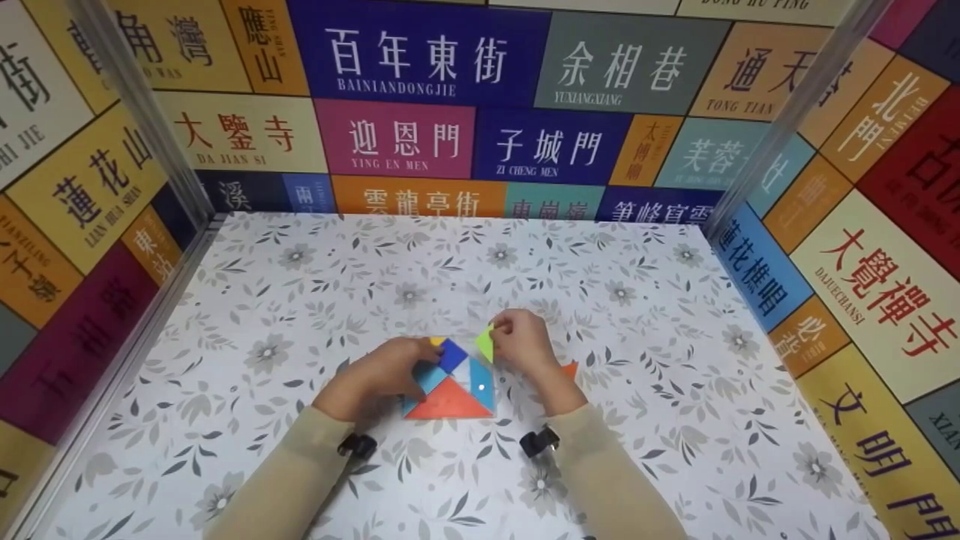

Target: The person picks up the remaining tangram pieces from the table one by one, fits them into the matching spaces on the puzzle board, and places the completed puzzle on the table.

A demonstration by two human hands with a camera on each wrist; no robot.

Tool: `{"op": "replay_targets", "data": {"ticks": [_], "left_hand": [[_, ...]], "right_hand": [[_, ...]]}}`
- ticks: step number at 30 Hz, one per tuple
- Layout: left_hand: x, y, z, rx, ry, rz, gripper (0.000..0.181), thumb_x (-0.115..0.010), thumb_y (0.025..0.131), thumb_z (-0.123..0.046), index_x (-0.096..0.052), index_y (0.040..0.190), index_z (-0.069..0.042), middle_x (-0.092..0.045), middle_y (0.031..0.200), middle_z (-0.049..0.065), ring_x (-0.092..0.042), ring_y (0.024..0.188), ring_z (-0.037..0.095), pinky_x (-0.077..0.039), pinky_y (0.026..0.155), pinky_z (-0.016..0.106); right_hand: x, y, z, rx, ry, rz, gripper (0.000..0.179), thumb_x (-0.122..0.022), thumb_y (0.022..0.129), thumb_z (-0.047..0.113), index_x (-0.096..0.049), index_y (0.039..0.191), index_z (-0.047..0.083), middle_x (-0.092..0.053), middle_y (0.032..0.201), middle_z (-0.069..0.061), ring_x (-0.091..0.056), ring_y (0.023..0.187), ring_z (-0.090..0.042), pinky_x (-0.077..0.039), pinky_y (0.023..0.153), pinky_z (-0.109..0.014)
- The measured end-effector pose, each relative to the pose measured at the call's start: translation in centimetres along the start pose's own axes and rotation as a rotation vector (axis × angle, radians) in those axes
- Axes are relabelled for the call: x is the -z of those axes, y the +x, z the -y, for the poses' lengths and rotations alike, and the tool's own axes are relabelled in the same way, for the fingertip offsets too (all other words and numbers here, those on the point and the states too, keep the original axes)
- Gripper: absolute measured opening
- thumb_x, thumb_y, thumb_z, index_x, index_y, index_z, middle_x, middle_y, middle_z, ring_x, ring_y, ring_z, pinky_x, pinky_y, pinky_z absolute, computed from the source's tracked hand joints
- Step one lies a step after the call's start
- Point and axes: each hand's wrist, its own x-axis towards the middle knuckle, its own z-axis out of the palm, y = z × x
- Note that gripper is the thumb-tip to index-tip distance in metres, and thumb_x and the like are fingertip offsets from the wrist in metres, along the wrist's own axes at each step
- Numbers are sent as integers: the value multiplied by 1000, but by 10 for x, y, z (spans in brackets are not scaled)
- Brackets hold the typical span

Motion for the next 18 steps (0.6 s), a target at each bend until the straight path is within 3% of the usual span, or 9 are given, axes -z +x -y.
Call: {"op": "replay_targets", "data": {"ticks": [11, 18], "left_hand": [[1, 0, -1, 34, -1, 11, 62, -94, 77, -8, -74, 136, -11, -64, 152, 3, -54, 145, 28, -43, 124, 47], [1, 1, 1, 34, 3, 20, 62, -93, 78, -9, -73, 137, -11, -65, 150, 4, -55, 144, 27, -43, 124, 47]], "right_hand": [[-4, -2, 1, 8, -1, 11, 8, -68, 95, 4, -76, 95, 8, -71, 88, -6, -65, 70, -15, -52, 57, -24], [-6, -4, 2, -26, 37, 39, 8, -69, 97, 6, -75, 100, 9, -70, 94, -7, -66, 78, -17, -54, 63, -26]]}}
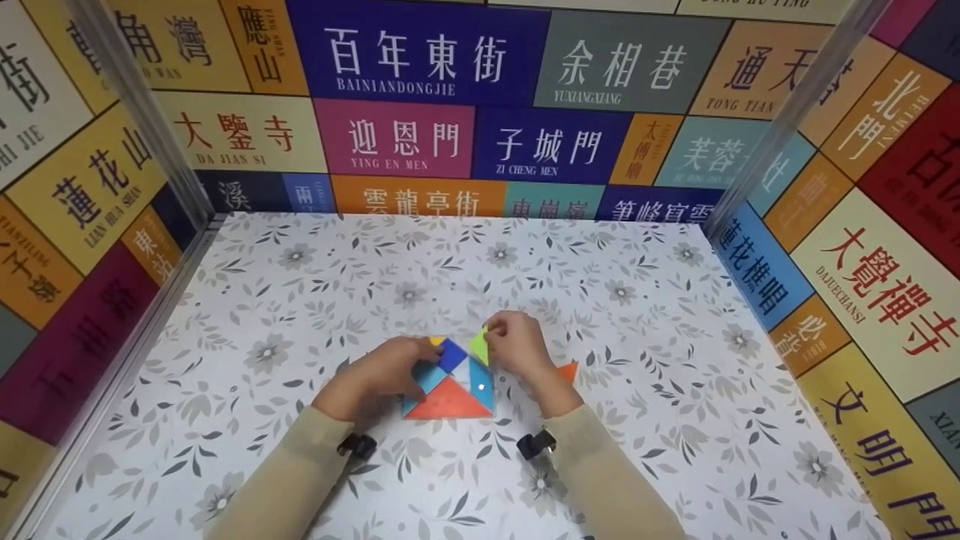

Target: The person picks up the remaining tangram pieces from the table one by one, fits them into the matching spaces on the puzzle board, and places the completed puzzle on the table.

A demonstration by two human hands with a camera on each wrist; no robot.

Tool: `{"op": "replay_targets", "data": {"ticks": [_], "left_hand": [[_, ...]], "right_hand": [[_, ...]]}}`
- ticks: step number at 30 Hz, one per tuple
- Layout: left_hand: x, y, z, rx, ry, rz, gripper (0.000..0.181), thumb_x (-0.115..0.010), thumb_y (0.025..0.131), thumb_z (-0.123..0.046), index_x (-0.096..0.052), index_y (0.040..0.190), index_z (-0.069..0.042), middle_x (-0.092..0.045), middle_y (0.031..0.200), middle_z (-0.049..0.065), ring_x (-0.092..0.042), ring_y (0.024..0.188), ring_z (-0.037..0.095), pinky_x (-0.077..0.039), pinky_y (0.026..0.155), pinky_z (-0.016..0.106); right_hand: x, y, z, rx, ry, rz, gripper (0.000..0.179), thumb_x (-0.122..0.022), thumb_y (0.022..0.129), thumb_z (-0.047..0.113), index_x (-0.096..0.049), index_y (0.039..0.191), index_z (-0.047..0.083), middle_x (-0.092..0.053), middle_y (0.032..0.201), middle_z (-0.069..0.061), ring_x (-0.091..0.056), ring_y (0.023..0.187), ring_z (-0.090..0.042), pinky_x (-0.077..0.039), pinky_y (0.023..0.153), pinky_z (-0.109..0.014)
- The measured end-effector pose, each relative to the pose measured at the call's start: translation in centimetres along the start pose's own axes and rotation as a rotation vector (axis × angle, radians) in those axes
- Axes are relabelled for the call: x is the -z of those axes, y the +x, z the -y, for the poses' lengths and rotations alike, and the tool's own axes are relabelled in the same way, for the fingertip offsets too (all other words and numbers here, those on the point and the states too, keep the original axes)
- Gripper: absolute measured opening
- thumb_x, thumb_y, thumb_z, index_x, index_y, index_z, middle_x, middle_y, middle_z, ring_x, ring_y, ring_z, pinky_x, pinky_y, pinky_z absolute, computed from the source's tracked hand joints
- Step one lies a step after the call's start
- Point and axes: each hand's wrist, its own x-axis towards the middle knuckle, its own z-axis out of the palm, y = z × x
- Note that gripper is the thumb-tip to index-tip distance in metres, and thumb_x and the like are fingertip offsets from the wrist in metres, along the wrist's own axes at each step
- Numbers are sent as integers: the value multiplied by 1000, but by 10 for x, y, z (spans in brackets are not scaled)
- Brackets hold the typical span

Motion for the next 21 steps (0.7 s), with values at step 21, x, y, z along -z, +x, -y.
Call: {"op": "replay_targets", "data": {"ticks": [21], "left_hand": [[1, 0, 0, -52, 7, -13, 60, -94, 76, -8, -74, 133, -6, -65, 150, 9, -55, 145, 31, -42, 124, 48]], "right_hand": [[-7, -2, 1, 74, -80, 14, 9, -70, 96, 7, -77, 100, 8, -71, 93, -6, -65, 80, -17, -55, 66, -27]]}}
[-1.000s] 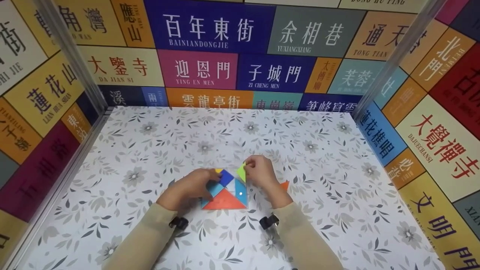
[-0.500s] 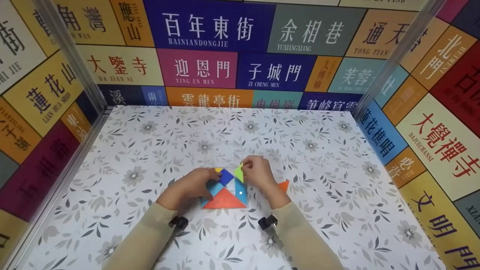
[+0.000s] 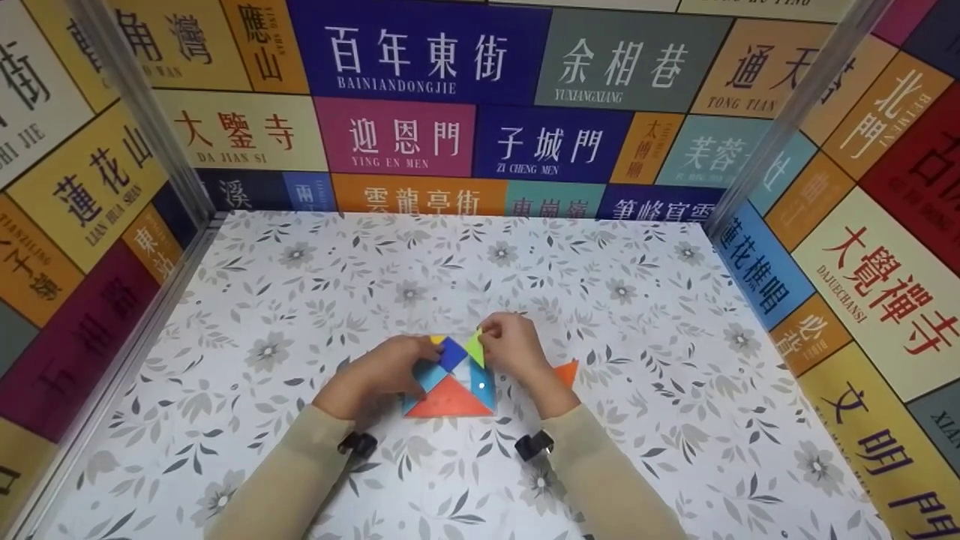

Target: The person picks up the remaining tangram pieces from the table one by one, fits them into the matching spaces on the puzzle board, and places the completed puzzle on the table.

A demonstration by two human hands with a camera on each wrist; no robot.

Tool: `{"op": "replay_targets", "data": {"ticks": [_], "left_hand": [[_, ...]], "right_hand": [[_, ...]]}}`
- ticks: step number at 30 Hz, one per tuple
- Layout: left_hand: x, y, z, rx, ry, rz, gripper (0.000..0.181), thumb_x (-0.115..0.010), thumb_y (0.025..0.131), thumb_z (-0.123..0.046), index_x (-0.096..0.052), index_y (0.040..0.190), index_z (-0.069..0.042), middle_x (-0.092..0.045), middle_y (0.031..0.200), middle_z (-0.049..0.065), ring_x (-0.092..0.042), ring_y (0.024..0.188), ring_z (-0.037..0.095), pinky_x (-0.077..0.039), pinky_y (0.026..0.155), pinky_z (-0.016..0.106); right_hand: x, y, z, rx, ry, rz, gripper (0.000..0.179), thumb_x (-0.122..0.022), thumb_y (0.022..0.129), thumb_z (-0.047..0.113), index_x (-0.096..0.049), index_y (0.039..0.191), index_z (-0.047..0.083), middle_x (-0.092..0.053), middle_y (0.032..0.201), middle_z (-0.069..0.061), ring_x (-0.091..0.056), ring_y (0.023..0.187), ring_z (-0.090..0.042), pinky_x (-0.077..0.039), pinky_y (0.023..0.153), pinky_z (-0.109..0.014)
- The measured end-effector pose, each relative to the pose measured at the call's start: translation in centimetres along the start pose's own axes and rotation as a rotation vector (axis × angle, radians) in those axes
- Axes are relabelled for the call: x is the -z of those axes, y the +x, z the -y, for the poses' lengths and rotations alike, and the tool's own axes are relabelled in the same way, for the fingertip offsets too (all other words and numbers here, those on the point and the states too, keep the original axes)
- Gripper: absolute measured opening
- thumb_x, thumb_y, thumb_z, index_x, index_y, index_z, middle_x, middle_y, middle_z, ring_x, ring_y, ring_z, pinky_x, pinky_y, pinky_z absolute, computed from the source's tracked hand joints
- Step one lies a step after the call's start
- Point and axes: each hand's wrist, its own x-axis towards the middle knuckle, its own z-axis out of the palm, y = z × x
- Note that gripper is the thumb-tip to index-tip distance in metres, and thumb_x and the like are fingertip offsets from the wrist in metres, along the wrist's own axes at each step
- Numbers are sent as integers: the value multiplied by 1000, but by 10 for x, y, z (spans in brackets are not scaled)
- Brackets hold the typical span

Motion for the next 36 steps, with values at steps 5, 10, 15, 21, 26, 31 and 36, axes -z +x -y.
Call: {"op": "replay_targets", "data": {"ticks": [5, 10, 15, 21, 26, 31, 36], "left_hand": [[0, 0, 1, 1, 8, -3, 60, -95, 76, -9, -74, 132, -5, -66, 149, 9, -56, 143, 31, -44, 123, 48], [0, -1, 0, 12, -11, 9, 59, -94, 78, -9, -74, 133, -6, -65, 149, 9, -56, 142, 31, -44, 123, 48], [0, -3, 1, -35, 9, 0, 60, -94, 77, -9, -73, 133, -3, -64, 151, 10, -57, 142, 33, -44, 122, 48], [1, -3, 1, -39, 15, -11, 61, -94, 77, -10, -73, 134, -3, -64, 150, 11, -57, 141, 33, -44, 122, 49], [0, -3, 2, -15, 6, -5, 61, -94, 78, -10, -73, 135, -4, -65, 150, 10, -57, 141, 32, -44, 122, 48], [-1, -2, 2, -4, 12, 0, 61, -94, 78, -11, -73, 135, -7, -66, 148, 8, -59, 140, 29, -45, 122, 47], [-1, -1, 1, 5, 11, 2, 61, -94, 78, -10, -74, 135, -9, -68, 146, 6, -60, 137, 27, -46, 121, 46]], "right_hand": [[-3, 0, 0, -23, 31, 28, 9, -69, 97, 7, -76, 102, 8, -71, 93, -6, -66, 78, -17, -57, 64, -27], [-5, -1, 0, -38, 47, 35, 9, -69, 97, 7, -76, 103, 8, -71, 92, -6, -68, 74, -16, -59, 64, -27], [-8, -2, 1, -12, 45, 31, 7, -70, 96, 5, -77, 99, 6, -72, 88, -6, -67, 70, -14, -58, 61, -26], [-10, -2, 2, -9, 46, 43, 7, -70, 96, 6, -77, 98, 6, -72, 87, -7, -68, 70, -14, -60, 63, -26], [-11, -2, 2, -17, 46, 67, 9, -69, 97, 6, -77, 101, 6, -72, 89, -8, -70, 73, -15, -63, 66, -27], [-12, -3, 3, -22, 48, 85, 9, -68, 98, 7, -77, 102, 6, -72, 90, -8, -70, 73, -16, -63, 68, -27], [-13, -5, 4, -22, 54, 91, 8, -68, 98, 6, -76, 100, 6, -72, 89, -8, -70, 73, -16, -64, 68, -28]]}}
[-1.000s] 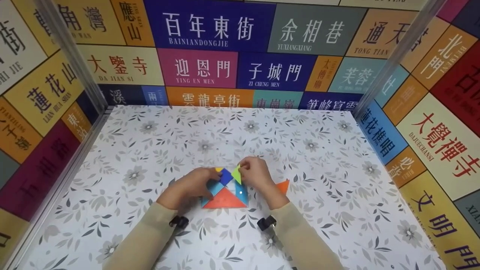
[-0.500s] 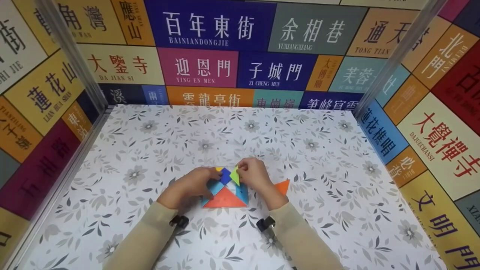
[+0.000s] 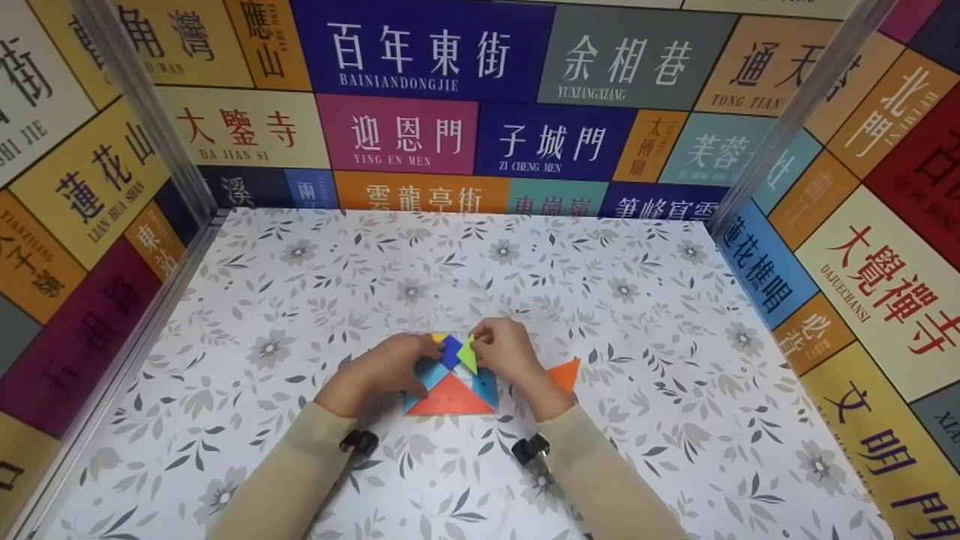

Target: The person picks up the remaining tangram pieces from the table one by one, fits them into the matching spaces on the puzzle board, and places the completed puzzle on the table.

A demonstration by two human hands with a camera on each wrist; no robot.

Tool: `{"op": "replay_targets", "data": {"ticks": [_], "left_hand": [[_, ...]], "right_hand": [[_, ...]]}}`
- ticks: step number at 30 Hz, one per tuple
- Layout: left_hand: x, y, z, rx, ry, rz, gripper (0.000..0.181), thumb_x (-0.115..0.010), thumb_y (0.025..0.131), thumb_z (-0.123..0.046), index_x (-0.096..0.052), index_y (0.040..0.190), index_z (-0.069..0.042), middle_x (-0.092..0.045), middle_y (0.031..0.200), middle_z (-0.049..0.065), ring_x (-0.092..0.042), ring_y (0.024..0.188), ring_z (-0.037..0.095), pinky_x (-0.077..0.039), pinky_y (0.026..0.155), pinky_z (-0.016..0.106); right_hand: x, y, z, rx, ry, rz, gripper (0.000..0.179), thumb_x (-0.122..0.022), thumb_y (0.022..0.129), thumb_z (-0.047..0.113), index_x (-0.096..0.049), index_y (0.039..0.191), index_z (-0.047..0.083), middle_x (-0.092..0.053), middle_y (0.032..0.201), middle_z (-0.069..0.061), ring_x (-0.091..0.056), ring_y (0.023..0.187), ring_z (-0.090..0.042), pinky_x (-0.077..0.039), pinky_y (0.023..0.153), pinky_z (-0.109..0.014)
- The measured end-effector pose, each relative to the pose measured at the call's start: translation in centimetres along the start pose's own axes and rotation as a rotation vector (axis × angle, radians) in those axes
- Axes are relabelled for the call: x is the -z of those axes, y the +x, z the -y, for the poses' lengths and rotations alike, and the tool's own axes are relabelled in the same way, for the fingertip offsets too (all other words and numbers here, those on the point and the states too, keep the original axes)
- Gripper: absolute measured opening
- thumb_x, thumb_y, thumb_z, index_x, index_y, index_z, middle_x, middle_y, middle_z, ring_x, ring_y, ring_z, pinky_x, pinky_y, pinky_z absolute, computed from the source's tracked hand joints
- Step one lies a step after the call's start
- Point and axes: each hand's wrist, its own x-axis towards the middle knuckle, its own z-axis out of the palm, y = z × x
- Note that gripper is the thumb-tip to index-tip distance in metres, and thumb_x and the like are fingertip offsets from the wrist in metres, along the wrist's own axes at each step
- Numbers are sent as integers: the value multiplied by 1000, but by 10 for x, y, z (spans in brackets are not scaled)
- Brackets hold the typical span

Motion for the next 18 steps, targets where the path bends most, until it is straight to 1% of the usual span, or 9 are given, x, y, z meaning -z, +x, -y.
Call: {"op": "replay_targets", "data": {"ticks": [4, 5, 9, 11, 18], "left_hand": [[0, 0, 0, -7, 3, 1, 60, -94, 78, -11, -74, 134, -8, -67, 146, 7, -60, 138, 28, -45, 121, 47], [-1, -1, 0, -18, 4, -1, 60, -94, 78, -11, -74, 134, -7, -67, 146, 9, -60, 138, 29, -45, 121, 48], [-1, -2, 1, -43, -1, -10, 60, -95, 76, -9, -74, 132, -4, -67, 147, 10, -59, 139, 32, -46, 121, 48], [-1, -1, 1, -44, -4, -12, 60, -95, 76, -8, -74, 131, -3, -67, 147, 10, -59, 139, 32, -46, 121, 48], [0, 1, -2, 13, -2, -1, 60, -94, 78, -10, -74, 134, -9, -68, 147, 5, -59, 139, 27, -46, 122, 46]], "right_hand": [[-1, -1, -1, -1, 2, 0, 8, -68, 97, 7, -76, 99, 6, -71, 89, -8, -70, 72, -15, -64, 68, -27], [-2, -2, -1, 3, 0, -2, 9, -67, 97, 7, -76, 99, 6, -71, 88, -8, -70, 72, -15, -63, 68, -27], [-3, -3, -1, 20, -4, -2, 10, -67, 96, 6, -76, 98, 6, -70, 85, -6, -68, 70, -14, -60, 65, -25], [-3, -3, 0, 32, -13, -2, 10, -66, 95, 5, -76, 97, 5, -70, 84, -6, -67, 69, -14, -59, 63, -24], [-3, -2, 0, 37, -31, 2, 11, -66, 92, 6, -76, 97, 6, -68, 82, -4, -64, 69, -15, -54, 61, -23]]}}
